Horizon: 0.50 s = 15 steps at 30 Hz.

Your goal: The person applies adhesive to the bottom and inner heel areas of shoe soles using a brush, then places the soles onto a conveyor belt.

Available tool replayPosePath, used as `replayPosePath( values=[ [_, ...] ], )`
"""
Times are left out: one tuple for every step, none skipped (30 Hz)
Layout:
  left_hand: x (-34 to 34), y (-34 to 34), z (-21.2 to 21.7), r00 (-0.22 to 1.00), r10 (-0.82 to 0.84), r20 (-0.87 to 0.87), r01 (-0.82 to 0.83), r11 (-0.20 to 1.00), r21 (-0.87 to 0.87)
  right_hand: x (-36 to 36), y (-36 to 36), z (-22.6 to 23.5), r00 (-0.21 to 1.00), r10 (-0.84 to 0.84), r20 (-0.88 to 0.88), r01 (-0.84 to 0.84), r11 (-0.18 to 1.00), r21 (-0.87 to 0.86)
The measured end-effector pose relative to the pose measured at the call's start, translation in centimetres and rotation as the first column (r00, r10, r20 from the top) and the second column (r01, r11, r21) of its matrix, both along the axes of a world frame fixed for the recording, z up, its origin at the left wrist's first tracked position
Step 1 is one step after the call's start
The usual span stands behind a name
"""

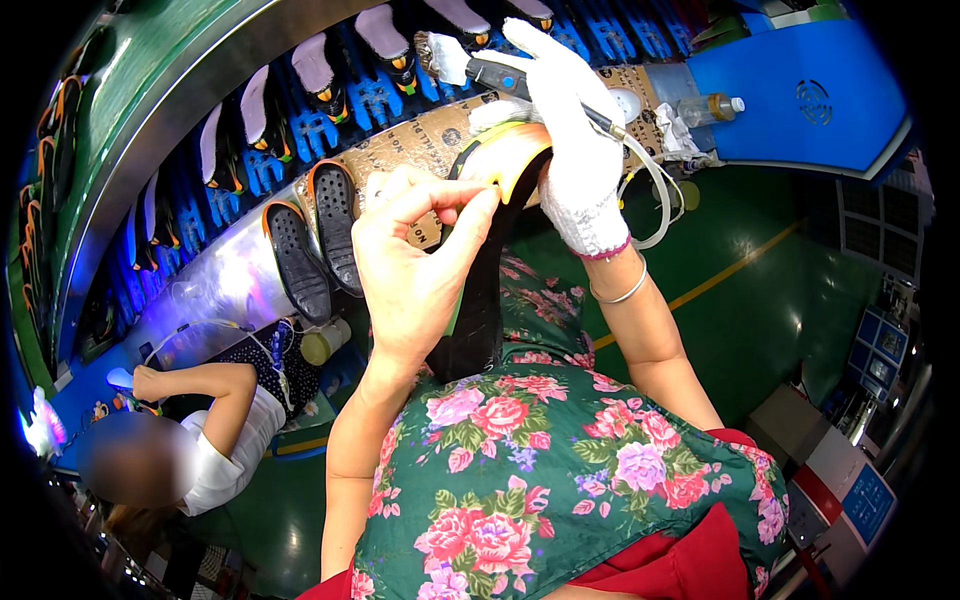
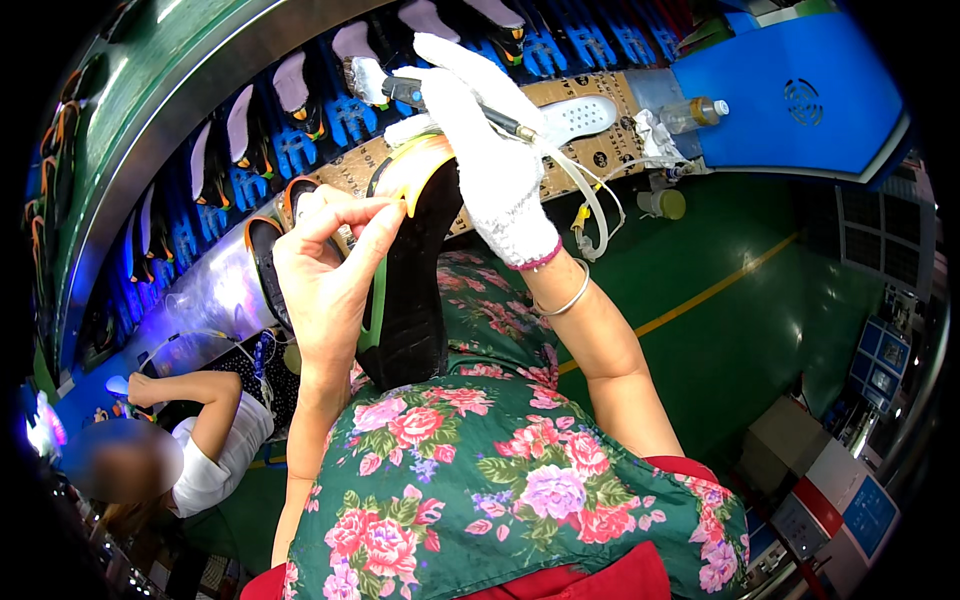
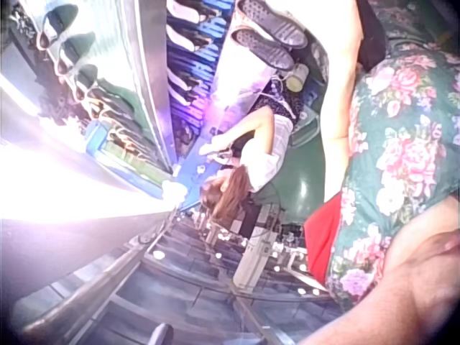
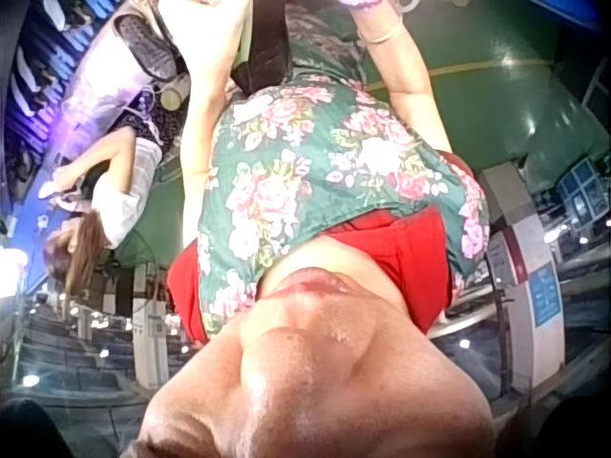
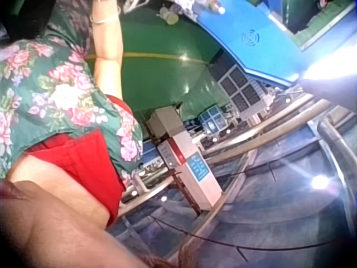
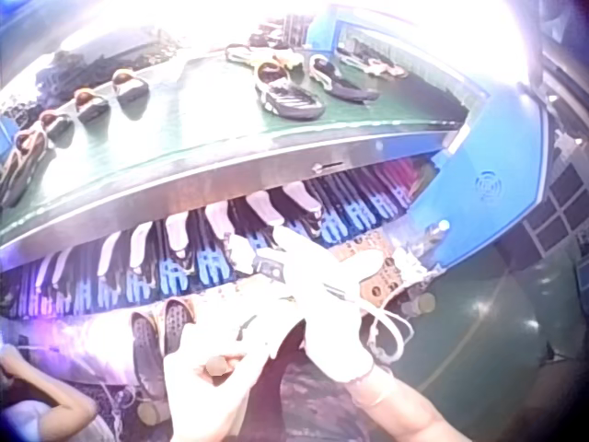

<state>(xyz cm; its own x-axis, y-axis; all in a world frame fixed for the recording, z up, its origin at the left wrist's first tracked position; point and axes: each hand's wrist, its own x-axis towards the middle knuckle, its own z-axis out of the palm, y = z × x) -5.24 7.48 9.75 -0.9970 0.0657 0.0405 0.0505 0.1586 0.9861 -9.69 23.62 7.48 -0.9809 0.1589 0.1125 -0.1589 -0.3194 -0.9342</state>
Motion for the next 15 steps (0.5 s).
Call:
replayPosePath(
  values=[
    [0.0,0.1,0.0,1.0,-0.001,-0.005,0.001,1.0,-0.006,-0.1,0.1,-0.3,1.0,-0.016,-0.008,0.016,1.0,0.018],
    [-0.1,0.2,0.0,1.0,-0.001,-0.004,0.001,1.0,-0.003,-0.1,0.2,-0.5,0.999,-0.032,-0.017,0.033,0.999,0.036],
    [-0.1,0.3,0.1,1.0,-0.001,-0.003,0.001,1.0,0.001,-0.1,0.2,-0.4,0.999,-0.037,-0.032,0.039,0.998,0.047],
    [-0.1,0.4,0.2,1.0,-0.002,-0.002,0.002,1.0,0.005,-0.1,0.3,-0.4,0.998,-0.042,-0.047,0.045,0.997,0.06],
    [-0.1,0.3,0.2,1.0,-0.001,-0.006,0.001,1.0,0.001,-0.1,0.2,-0.4,0.997,-0.048,-0.063,0.052,0.996,0.072],
    [-0.2,0.3,0.3,1.0,-0.001,-0.01,0.001,1.0,-0.003,-0.1,0.1,-0.4,0.996,-0.058,-0.068,0.063,0.995,0.075],
    [-0.2,0.3,0.3,1.0,0.001,-0.015,-0.001,1.0,-0.006,-0.1,-0.1,-0.4,0.995,-0.066,-0.073,0.072,0.994,0.08],
    [-0.1,0.3,0.3,1.0,0.006,-0.025,-0.006,1.0,-0.008,-0.1,-0.2,-0.3,0.994,-0.074,-0.079,0.08,0.993,0.084],
    [-0.1,0.4,0.2,0.999,0.011,-0.035,-0.012,1.0,-0.009,-0.1,-0.2,-0.3,0.996,-0.065,-0.065,0.07,0.994,0.082],
    [-0.1,0.4,0.2,0.999,0.015,-0.045,-0.016,1.0,-0.011,-0.1,-0.2,-0.2,0.997,-0.057,-0.05,0.06,0.995,0.08],
    [-0.1,0.3,0.2,0.998,0.016,-0.067,-0.019,0.999,-0.043,-0.1,-0.2,-0.1,0.998,-0.048,-0.036,0.051,0.996,0.078],
    [-0.1,0.3,0.2,0.996,0.016,-0.088,-0.023,0.997,-0.075,0.0,-0.4,0.2,0.999,-0.029,-0.016,0.03,0.999,0.038],
    [0.0,0.1,0.3,0.994,0.015,-0.11,-0.027,0.994,-0.107,0.2,-0.7,0.6,1.0,-0.011,0.004,0.011,1.0,-0.004],
    [0.0,-0.1,0.3,0.992,0.013,-0.129,-0.031,0.991,-0.131,0.3,-1.0,0.8,1.0,0.008,0.022,-0.007,0.999,-0.046],
    [0.0,-0.2,0.3,0.989,0.012,-0.147,-0.035,0.987,-0.156,0.3,-1.1,0.8,1.0,-0.001,0.02,0.002,0.999,-0.038]
  ],
)
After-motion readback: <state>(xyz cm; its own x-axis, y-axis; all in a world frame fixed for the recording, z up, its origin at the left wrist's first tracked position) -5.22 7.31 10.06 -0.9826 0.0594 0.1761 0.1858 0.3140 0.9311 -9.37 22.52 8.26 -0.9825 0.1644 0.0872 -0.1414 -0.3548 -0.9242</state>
